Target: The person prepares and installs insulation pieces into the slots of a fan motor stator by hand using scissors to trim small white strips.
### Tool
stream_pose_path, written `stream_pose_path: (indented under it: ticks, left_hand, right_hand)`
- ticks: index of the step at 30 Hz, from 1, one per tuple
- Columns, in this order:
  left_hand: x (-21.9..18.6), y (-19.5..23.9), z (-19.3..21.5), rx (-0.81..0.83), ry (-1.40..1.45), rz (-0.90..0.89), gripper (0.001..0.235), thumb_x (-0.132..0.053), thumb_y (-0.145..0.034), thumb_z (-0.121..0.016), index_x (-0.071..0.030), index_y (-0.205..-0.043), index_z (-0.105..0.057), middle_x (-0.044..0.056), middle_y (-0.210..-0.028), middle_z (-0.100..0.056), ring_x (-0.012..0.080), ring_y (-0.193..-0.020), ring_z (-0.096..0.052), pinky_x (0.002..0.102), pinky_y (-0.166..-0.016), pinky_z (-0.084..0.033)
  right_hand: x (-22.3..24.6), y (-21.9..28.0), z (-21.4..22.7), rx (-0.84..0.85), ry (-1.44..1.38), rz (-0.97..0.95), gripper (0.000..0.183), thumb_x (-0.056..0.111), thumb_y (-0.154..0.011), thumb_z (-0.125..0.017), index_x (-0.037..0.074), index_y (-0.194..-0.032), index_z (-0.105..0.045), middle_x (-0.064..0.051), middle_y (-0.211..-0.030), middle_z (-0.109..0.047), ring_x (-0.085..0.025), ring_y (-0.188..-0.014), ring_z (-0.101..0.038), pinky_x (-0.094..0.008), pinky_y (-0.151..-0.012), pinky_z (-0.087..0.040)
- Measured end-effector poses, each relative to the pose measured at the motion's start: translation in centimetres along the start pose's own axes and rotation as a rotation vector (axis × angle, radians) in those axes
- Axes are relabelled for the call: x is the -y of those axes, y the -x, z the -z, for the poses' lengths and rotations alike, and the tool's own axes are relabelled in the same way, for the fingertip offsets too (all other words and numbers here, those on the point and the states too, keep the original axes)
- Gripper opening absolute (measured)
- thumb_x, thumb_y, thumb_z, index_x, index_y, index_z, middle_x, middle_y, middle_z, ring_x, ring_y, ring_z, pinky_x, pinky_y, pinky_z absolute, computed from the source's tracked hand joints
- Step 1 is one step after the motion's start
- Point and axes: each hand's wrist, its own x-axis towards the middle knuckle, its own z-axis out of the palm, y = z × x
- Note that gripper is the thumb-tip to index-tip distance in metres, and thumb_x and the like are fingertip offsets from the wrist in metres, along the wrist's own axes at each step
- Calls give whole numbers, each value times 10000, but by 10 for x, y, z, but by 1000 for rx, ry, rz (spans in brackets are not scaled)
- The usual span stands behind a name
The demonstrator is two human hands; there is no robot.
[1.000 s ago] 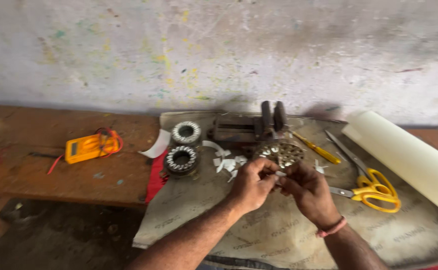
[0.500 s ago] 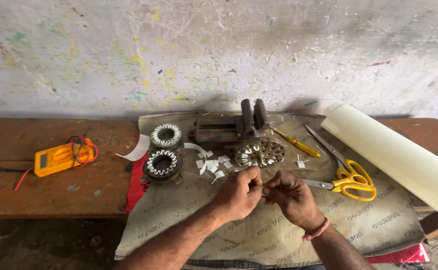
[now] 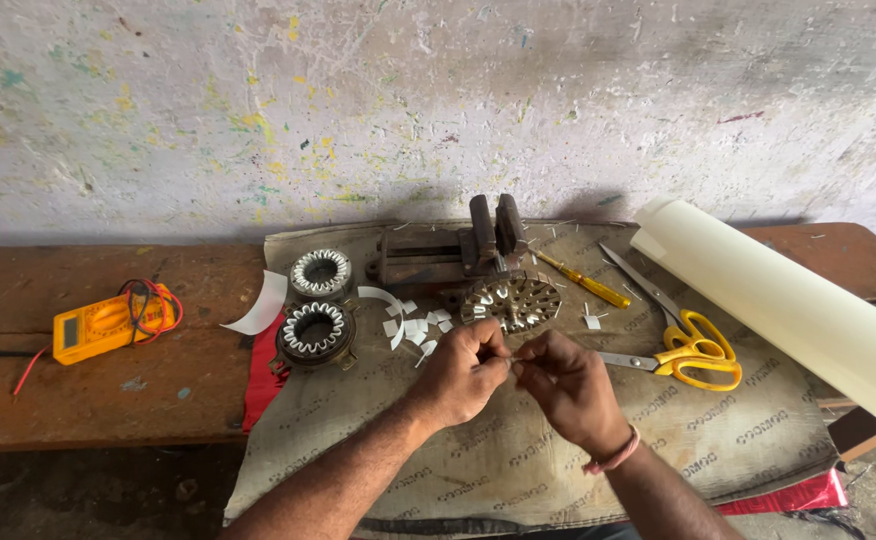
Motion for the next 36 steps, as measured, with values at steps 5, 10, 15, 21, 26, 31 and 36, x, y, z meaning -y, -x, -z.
stream_pose_path:
  ticks: [5,10,15,21,26,31,36]
  left_hand:
    - [-3,-3,3,-20,11,-4,180,15,-896,-592,-98,-781,-512,-29,-702,-520,80,-644,-512,288,-555,-452]
    - [1,-5,4,-22,-18,-44,172,43,-885,-594,-74,-781,-522,-17,-704,-535,88,-664,-520,298,-576,-462]
    - [2,-4,7,-23,-35,-32,166,33,-892,-618,-72,-787,-542,-16,-710,-586,84,-672,-568,298,-583,-497]
    - [5,-4,10,-13,-88,-5,127,7,-894,-659,-64,-811,-593,2,-748,-644,98,-700,-631,290,-609,-539]
    - [20,-7,10,-65,-59,33,66,-80,-932,-688,-83,-887,-640,6,-813,-681,97,-730,-649,279,-649,-568]
    - [35,6,21,-217,-230,-35,74,-118,-958,-694,-67,-905,-680,25,-750,-718,121,-611,-650,302,-544,-535]
    - [45,19,23,-207,-239,15,89,-105,-920,-711,-19,-902,-699,54,-741,-748,122,-613,-696,300,-547,-552]
  right_hand:
    - [43,0,-17,-81,548,499,335,1,-817,-783,40,-1138,-694,-99,-1113,-712,-210,-889,-751,-312,-700,-641]
    - [50,3,-22,-128,677,519,341,21,-802,-805,45,-1123,-691,-106,-1093,-698,-271,-851,-746,-337,-675,-618]
    - [46,2,-23,-118,653,517,316,8,-808,-801,38,-1103,-691,-114,-1105,-696,-272,-828,-752,-330,-660,-615]
    - [39,0,-19,-70,611,511,231,-12,-802,-795,28,-1015,-716,-102,-1067,-707,-253,-823,-756,-315,-656,-610]
    - [17,-15,-17,-139,541,449,149,12,-831,-797,48,-961,-733,-92,-1038,-744,-191,-846,-788,-274,-678,-637]
    - [5,-30,-15,-469,406,65,153,88,-835,-817,51,-969,-753,-95,-897,-783,-152,-776,-772,-281,-689,-665]
    - [7,-54,-23,-596,122,-190,75,95,-865,-779,27,-892,-759,-91,-846,-796,-134,-751,-774,-292,-684,-658]
